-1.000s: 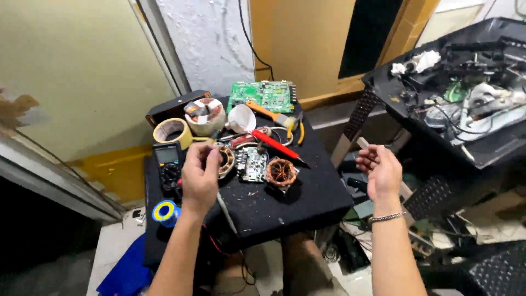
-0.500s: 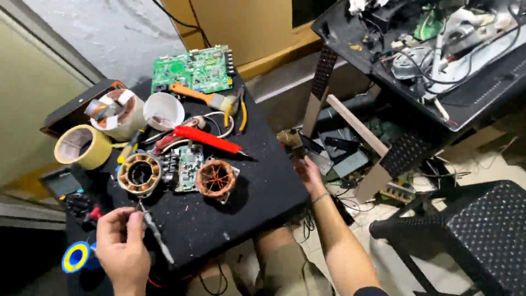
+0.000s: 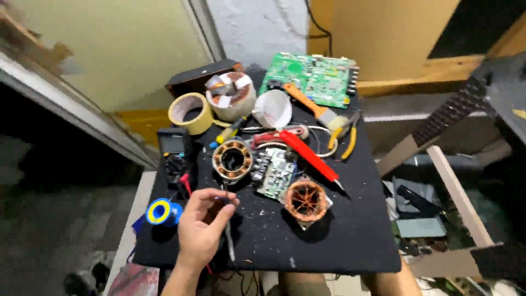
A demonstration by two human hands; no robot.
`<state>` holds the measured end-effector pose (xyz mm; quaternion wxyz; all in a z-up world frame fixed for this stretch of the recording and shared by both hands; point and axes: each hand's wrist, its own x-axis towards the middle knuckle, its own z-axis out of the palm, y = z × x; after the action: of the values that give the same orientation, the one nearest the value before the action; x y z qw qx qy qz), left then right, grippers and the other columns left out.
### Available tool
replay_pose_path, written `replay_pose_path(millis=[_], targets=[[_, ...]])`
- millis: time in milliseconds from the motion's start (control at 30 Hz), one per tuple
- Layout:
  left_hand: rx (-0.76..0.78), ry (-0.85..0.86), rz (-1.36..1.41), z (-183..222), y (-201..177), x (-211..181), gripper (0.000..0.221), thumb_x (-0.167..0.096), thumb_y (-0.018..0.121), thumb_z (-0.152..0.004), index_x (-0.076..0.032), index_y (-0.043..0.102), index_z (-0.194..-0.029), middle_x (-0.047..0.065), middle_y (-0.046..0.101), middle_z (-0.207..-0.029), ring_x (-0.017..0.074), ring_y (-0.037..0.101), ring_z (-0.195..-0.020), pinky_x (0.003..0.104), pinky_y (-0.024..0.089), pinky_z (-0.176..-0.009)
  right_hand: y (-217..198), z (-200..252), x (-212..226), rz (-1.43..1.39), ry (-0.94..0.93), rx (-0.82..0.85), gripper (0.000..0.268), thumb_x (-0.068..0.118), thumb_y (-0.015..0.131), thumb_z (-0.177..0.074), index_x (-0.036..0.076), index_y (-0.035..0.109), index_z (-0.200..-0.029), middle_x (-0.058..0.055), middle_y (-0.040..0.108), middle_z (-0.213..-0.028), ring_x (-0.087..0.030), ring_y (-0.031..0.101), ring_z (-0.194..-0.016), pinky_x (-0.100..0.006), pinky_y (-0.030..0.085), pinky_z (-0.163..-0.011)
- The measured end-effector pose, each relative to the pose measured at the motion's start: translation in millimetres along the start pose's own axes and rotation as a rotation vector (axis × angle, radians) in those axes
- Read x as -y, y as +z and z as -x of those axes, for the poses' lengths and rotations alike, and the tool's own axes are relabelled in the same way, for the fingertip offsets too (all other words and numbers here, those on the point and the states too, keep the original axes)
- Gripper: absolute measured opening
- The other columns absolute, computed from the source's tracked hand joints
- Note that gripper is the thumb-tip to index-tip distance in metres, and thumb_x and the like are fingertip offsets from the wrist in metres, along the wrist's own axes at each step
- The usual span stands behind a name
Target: Using a soldering iron to remove electronic components from a printed circuit board on a repair bench.
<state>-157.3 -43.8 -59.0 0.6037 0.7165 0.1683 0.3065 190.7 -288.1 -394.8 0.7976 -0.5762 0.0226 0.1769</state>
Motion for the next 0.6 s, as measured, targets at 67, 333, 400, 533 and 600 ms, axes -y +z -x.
replay_pose_path(millis=[67,333,400,533,600], targets=[[-0.003,-0.001,-0.014,1,-2,-6,0.021,-0.001,0.075,-0.085,-0.003,0.065,-0.104,0.013,0.078,-0.099,0.0217,0.079,-0.091,0.03,0.064,-0.083,14,14,6,0.079,-0.032,-0.045,0.051,0.041,0.068,-0.092,0.014,0.061,-0.135,-0.012,0.069,-0.115,-0.026,0.067,-0.107,-0.037,0.054,-0.093],[0.037,-0.015,0.039,0,-4,-11,0.032,-0.001,0.077,-0.084,-0.005,0.062,-0.111,0.013,0.078,-0.101,0.0216,0.078,-0.093,0.031,0.065,-0.087,-19,27,11,0.387,-0.25,-0.308,0.035,0.033,0.077,-0.091,0.021,0.069,-0.123,-0.004,0.07,-0.107,-0.02,0.067,-0.101,-0.031,0.054,-0.088],[0.036,-0.01,0.028,-2,-5,-11,0.03,-0.002,0.079,-0.083,-0.003,0.065,-0.11,0.012,0.08,-0.101,0.0207,0.078,-0.092,0.029,0.066,-0.083,-49,12,7,0.453,-0.322,-0.394,0.031,0.03,0.079,-0.091,0.023,0.071,-0.12,-0.002,0.07,-0.104,-0.018,0.068,-0.099,-0.029,0.055,-0.087],[0.074,0.072,0.145,-2,-9,9,0.034,0.001,0.084,-0.08,0.002,0.069,-0.111,0.018,0.082,-0.099,0.0204,0.079,-0.086,0.033,0.064,-0.079,-110,6,-10,0.614,-0.455,-0.573,0.026,0.026,0.083,-0.091,0.027,0.075,-0.115,0.001,0.07,-0.1,-0.015,0.068,-0.096,-0.026,0.055,-0.085],[0.085,0.079,0.162,-1,-9,9,0.031,-0.001,0.082,-0.083,0.002,0.071,-0.112,0.017,0.081,-0.101,0.0195,0.078,-0.089,0.032,0.063,-0.081,-159,-13,-43,0.695,-0.534,-0.666,0.024,0.024,0.086,-0.09,0.029,0.076,-0.112,0.003,0.07,-0.098,-0.014,0.068,-0.094,-0.024,0.055,-0.084]])
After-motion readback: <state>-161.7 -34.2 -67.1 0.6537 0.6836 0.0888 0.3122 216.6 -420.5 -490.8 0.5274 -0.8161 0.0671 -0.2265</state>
